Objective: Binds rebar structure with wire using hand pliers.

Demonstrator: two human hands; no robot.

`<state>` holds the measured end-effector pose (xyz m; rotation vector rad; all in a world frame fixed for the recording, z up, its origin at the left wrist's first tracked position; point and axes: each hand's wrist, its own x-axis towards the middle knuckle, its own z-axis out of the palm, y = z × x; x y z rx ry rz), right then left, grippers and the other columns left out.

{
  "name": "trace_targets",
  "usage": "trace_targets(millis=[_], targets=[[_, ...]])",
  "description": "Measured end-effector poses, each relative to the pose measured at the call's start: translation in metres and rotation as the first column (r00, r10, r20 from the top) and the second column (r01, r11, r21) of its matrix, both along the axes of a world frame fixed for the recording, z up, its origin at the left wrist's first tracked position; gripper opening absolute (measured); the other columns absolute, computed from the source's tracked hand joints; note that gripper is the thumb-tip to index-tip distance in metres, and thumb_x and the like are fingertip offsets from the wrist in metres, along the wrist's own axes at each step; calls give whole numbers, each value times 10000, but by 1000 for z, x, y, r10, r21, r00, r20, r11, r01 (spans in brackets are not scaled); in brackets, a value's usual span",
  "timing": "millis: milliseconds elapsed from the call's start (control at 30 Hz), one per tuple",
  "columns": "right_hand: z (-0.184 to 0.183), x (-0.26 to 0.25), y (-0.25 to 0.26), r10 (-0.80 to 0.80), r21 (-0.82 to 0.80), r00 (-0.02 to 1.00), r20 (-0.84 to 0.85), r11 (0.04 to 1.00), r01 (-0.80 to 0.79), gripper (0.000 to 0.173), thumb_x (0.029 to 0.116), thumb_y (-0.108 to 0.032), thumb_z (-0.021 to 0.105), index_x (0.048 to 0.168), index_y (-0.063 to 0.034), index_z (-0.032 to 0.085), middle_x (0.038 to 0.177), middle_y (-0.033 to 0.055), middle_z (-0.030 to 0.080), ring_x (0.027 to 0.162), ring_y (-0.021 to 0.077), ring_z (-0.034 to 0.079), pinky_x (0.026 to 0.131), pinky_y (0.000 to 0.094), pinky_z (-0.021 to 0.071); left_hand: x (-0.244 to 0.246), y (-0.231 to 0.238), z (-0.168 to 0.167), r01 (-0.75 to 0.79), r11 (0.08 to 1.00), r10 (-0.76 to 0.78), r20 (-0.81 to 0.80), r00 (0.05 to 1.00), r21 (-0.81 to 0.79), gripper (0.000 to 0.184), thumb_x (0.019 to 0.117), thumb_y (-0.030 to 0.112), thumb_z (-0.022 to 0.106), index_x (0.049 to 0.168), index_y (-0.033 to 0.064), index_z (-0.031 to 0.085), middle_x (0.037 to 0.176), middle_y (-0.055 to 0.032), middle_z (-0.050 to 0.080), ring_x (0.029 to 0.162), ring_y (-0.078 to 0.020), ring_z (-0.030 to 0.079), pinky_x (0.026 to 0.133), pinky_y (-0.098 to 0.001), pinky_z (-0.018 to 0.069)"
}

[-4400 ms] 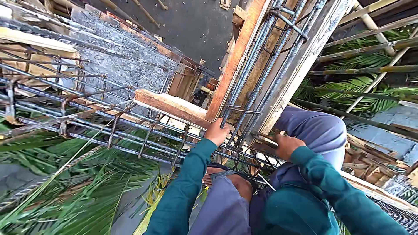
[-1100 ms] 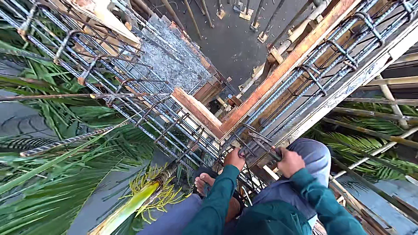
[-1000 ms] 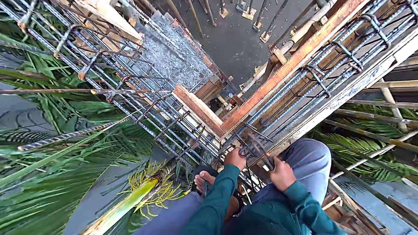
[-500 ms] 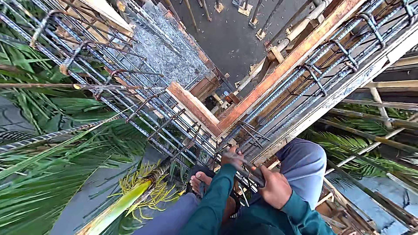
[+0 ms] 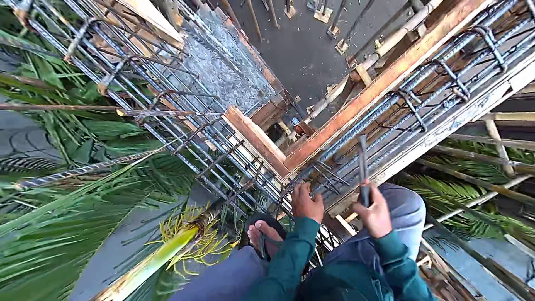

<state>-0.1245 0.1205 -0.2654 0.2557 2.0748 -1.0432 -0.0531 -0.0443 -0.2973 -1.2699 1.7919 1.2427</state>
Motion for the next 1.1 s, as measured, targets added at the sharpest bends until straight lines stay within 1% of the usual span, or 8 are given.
trace_targets(millis=[133,267,367,467,567,667,800,1100], targets=[[-3,45,-36,222,2,974,52,975,-223,638,782,-248,796,1295,52,565,906,154,700,770,268,687,722,504,584,-23,9,35,-416,840,501,-207,840,349,480,1105,290,370,1380,-76,519,1177,-172,691,1086,-194,675,986,-373,543],[-19,19,-35,478,-165,878,-14,865,-474,668,815,-467,814,1238,29,667,1276,216,635,1219,353,598,1056,537,488,-24,-9,16,-615,745,659,-145,738,259,266,1093,160,495,1074,-75,618,756,-82,704,690,-144,694,726,-330,603],[-50,-22,-21,521,83,830,-200,853,-515,389,994,-339,624,1191,-13,706,1287,222,648,1235,411,595,1059,585,476,-14,-34,-3,-435,895,429,-82,900,-98,269,1055,239,593,999,0,703,839,-69,714,779,-170,670,781,-398,541],[-69,-32,-35,660,311,690,-297,750,-583,305,970,-209,640,1186,-5,713,1237,238,670,1145,456,629,954,616,514,-6,-52,-17,-133,979,131,-25,991,-154,354,1038,312,613,1139,-12,714,1224,-209,662,1190,-341,607,1069,-517,449],[-75,-38,-53,756,397,602,-257,651,-647,359,949,-265,673,1171,18,686,1167,249,686,1116,474,635,890,630,513,-5,-56,-32,12,998,-13,-12,1000,-69,414,1054,371,575,1226,10,682,1092,-199,709,1043,-325,678,973,-534,509],[-79,-48,-59,831,421,512,-215,552,-720,401,956,-307,671,1242,-25,676,1141,223,714,1100,454,652,905,612,510,-6,-68,-48,-35,997,37,-23,999,65,453,1064,370,563,1375,43,600,1098,-199,720,1026,-326,706,966,-549,538],[-86,-52,-68,894,474,353,-276,446,-759,375,1011,-358,618,1024,3,718,1067,215,714,1058,437,665,861,599,523,-9,-71,-58,-136,974,144,-29,989,180,418,1088,337,529,1331,4,599,1027,-188,702,875,-283,700,870,-487,570],[-78,-19,-58,673,539,490,-554,738,-406,321,914,-413,718,1014,-109,745,1083,166,702,1056,424,650,937,694,426,-18,-71,-25,-47,988,41,44,998,147,385,1081,361,534,1142,7,674,932,-119,715,826,-206,701,840,-422,571]])
